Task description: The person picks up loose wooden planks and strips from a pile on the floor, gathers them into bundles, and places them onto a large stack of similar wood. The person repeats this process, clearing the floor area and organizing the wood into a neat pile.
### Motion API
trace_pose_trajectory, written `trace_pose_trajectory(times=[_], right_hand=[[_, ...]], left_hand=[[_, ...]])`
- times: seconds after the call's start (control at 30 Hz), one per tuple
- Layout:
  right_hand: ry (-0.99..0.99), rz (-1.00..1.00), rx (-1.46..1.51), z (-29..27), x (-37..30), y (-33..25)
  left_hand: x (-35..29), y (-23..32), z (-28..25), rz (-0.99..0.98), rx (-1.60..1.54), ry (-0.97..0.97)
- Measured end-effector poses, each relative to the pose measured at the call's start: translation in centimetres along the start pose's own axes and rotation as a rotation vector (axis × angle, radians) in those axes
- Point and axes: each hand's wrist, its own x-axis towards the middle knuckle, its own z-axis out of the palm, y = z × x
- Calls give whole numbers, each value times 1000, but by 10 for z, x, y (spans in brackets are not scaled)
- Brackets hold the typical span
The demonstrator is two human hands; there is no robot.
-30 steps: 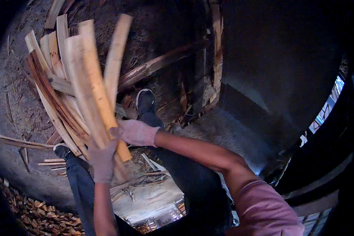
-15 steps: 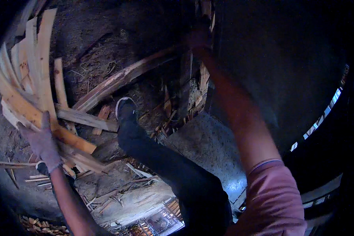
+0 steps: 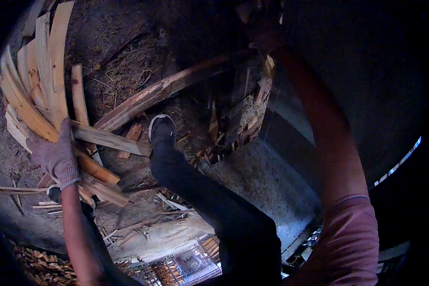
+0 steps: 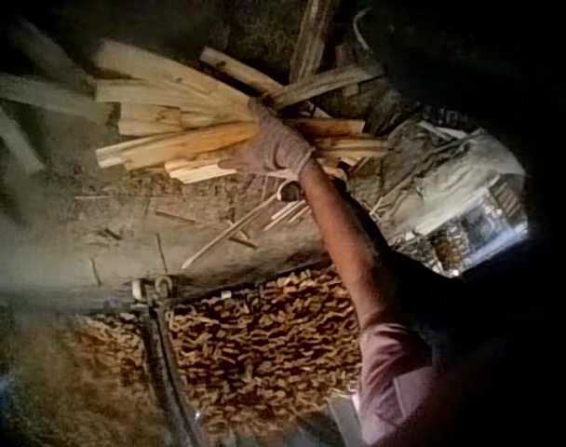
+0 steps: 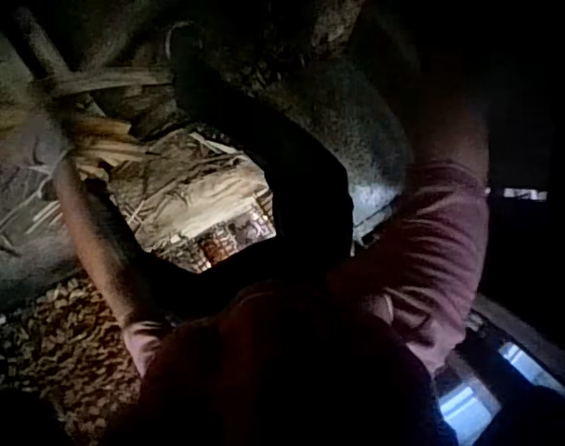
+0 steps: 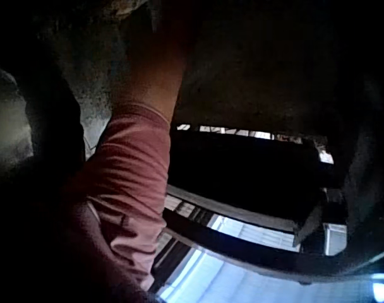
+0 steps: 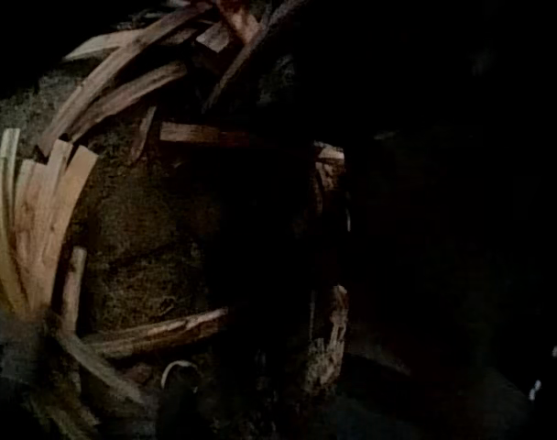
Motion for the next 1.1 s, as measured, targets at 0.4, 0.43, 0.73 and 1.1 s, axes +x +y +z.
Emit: trace_pose_trajectory(times=[0.4, 0.43, 0.73, 1.1], right_hand=[[94, -244, 573, -123, 70, -287], [124, -244, 616, -123, 72, -290], [218, -47, 568, -63, 34, -193], [251, 320, 527, -56, 100, -151]], left_hand=[[-2, -1, 10, -78, 62, -19], [1, 2, 8, -36, 23, -16], [-3, -1, 12, -122, 49, -38], [-4, -1, 12, 2, 82, 4]])
